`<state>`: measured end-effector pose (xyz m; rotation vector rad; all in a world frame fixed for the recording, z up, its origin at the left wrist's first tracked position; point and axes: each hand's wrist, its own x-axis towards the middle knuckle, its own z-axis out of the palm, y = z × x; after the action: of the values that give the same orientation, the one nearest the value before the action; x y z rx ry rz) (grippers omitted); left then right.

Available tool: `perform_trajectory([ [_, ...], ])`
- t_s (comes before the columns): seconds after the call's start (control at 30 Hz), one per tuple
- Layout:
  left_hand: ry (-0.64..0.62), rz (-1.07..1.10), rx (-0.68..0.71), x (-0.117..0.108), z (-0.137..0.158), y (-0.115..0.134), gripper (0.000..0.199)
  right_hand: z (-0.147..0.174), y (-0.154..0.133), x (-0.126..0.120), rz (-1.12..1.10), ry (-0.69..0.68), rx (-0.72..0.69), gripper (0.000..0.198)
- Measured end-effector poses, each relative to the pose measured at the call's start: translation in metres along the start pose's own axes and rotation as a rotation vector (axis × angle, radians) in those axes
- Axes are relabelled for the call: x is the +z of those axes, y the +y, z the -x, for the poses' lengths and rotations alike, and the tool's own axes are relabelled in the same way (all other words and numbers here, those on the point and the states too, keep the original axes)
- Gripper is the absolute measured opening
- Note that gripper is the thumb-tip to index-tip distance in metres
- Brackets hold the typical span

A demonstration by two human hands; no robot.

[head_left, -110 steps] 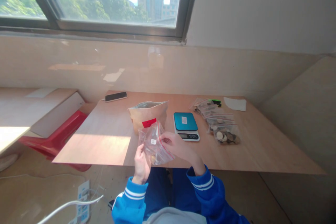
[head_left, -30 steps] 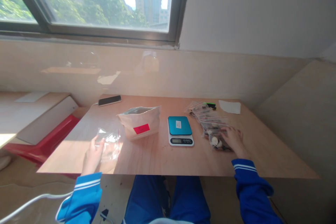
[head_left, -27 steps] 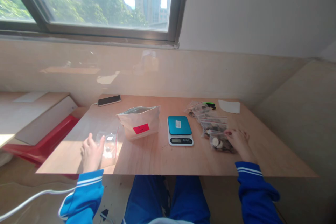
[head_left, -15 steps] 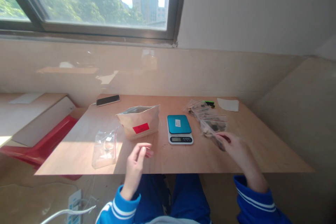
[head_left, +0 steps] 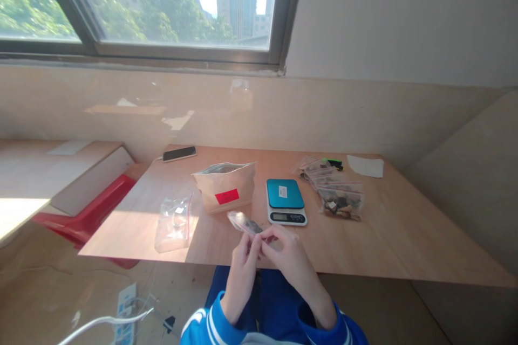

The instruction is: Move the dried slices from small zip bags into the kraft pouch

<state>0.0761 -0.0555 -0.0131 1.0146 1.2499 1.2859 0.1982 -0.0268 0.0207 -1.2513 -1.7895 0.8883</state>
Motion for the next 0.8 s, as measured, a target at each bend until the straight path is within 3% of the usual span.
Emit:
perform_trajectory([
  [0.23,0.026,-0.002,0.030,-0.005,-0.001,0.001,0.040,0.004,-0.014,0.003,-0.170,-0.020,0.106,0.019],
  [0.33,-0.041,-0.049,0.099,-0.005,0.000,0.004,0.040,0.006,-0.012,0.003,-0.323,-0.010,0.156,0.021],
  [0.4,-0.094,-0.109,0.134,-0.005,0.001,0.004,0.042,0.005,-0.005,0.000,-0.360,0.091,0.185,0.026],
  [0.5,-0.119,-0.211,0.128,-0.007,0.005,0.001,0.046,0.000,0.010,-0.016,-0.329,0.438,0.228,0.031],
  [0.57,-0.149,-0.266,0.115,-0.010,0.009,0.000,0.048,-0.004,0.016,-0.030,-0.313,0.557,0.226,0.034],
  [0.7,-0.205,-0.131,0.168,-0.014,0.010,-0.004,0.048,-0.004,0.009,-0.043,-0.370,0.437,0.187,0.036],
  [0.8,-0.067,0.135,0.196,-0.013,0.007,-0.014,0.047,-0.001,-0.003,-0.037,-0.428,0.398,0.196,0.036],
])
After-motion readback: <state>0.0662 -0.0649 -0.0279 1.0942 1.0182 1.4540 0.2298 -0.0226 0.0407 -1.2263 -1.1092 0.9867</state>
